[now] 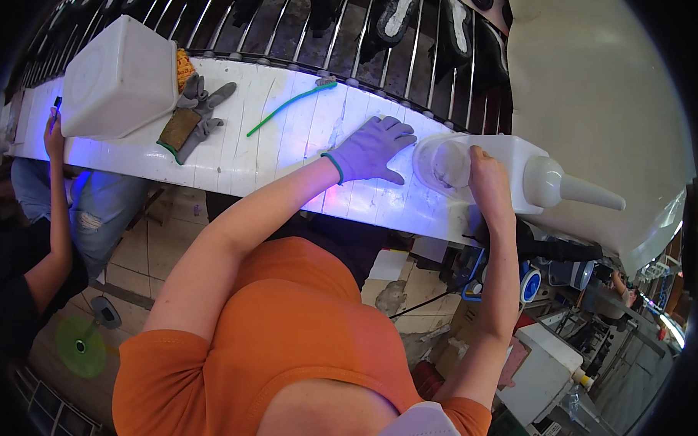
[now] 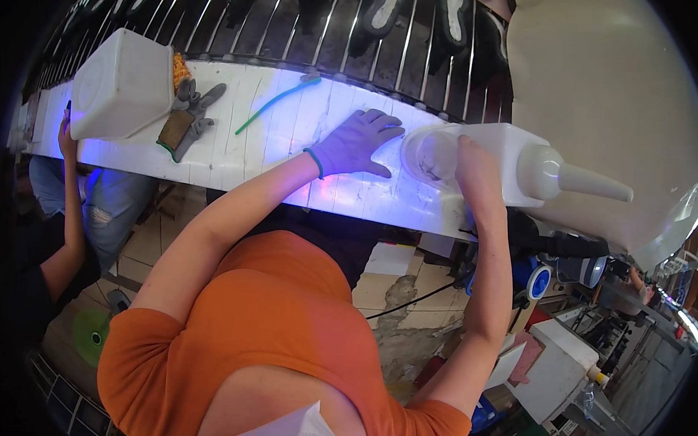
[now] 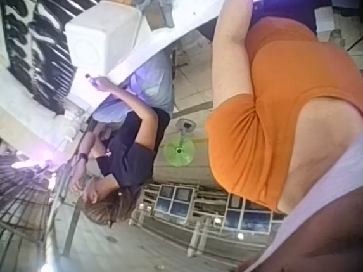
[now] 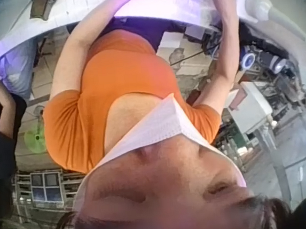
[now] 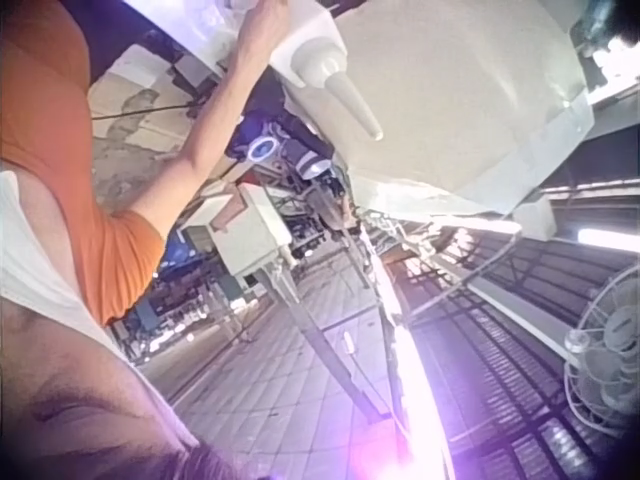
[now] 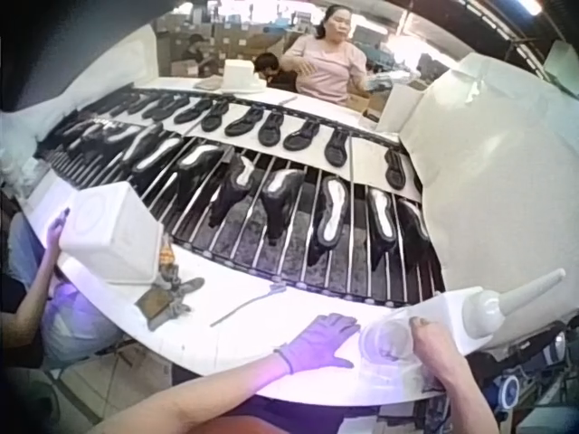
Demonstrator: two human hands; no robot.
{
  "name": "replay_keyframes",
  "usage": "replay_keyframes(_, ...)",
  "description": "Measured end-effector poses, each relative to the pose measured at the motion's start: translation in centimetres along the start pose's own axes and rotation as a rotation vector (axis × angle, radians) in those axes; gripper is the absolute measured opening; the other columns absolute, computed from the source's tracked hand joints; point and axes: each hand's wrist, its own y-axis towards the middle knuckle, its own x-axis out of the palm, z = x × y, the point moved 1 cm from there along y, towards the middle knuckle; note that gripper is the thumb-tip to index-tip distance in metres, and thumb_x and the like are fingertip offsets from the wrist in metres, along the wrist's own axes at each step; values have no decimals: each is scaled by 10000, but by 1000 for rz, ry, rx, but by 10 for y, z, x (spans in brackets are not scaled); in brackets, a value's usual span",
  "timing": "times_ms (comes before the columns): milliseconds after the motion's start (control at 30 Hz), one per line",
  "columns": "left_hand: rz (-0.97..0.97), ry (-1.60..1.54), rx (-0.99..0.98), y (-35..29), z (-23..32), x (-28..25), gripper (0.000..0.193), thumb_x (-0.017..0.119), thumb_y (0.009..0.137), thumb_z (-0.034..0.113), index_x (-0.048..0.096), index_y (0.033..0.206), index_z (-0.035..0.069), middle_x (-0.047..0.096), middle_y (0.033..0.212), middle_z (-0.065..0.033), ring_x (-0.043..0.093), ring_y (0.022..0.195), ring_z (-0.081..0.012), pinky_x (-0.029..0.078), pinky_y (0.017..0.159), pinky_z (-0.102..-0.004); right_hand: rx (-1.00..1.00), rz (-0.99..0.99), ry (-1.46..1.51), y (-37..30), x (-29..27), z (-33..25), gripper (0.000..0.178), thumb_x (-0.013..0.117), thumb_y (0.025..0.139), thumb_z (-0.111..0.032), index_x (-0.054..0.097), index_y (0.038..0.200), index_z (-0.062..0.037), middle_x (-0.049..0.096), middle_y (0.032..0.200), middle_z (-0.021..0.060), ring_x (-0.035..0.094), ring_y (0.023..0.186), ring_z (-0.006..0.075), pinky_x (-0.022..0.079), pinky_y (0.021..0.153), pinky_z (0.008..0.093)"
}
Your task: The worker is applying adhesive and finishing shoe components in a manufacturing setting.
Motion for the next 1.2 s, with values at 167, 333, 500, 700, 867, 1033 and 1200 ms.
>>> replay_keyframes(167,-77,-9,-39,2,2,-3,772,717,708,513,505,1289,52,485,1309,-90,447,1199,-284,336,1023,-413,-30,18,21,-3,-3,2,109,489,822,15,513,925,39,620,814,265,615,765,438,491,672,486)
replay_keyframes(333,-55,-20,-23,1,2,-3,773,712,711,517,502,1293,53,486,1306,-89,446,1205,-279,335,1023,-412,12,-11,12,-1,-3,4,122,494,824,14,520,942,33,619,805,267,615,756,437,490,666,486)
replay_keyframes(500,-67,-25,-35,1,2,-4,781,713,711,516,493,1300,53,482,1313,-88,444,1209,-280,335,1023,-411,-21,-14,10,-4,-5,1,181,505,819,22,535,996,32,622,813,271,619,751,434,494,663,481)
replay_keyframes(700,-87,-51,-47,2,3,-9,782,719,707,507,491,1303,55,476,1321,-86,446,1209,-278,333,1023,-410,18,-55,-16,-11,-10,-5,260,517,809,35,545,1067,37,630,823,264,626,737,426,498,657,477)
replay_keyframes(867,-61,-38,-35,2,2,-6,782,720,705,505,491,1304,58,478,1318,-85,446,1211,-275,334,1021,-407,-13,-27,-20,-12,-6,-1,262,517,814,31,548,1074,34,635,839,263,631,723,418,507,643,472)
replay_keyframes(1033,-20,-11,-11,2,2,-2,763,724,698,517,516,1273,61,494,1286,-77,465,1179,-262,368,966,-401,0,-19,9,-15,-11,-7,278,519,814,32,548,1090,36,638,860,259,635,720,413,517,641,463)
replay_keyframes(1200,-41,-10,-25,3,3,-6,754,724,699,511,519,1278,74,494,1293,-74,460,1188,-260,365,977,-403,-1,-27,-7,-17,-12,-7,297,522,816,33,549,1112,35,641,884,253,640,721,405,523,635,452)
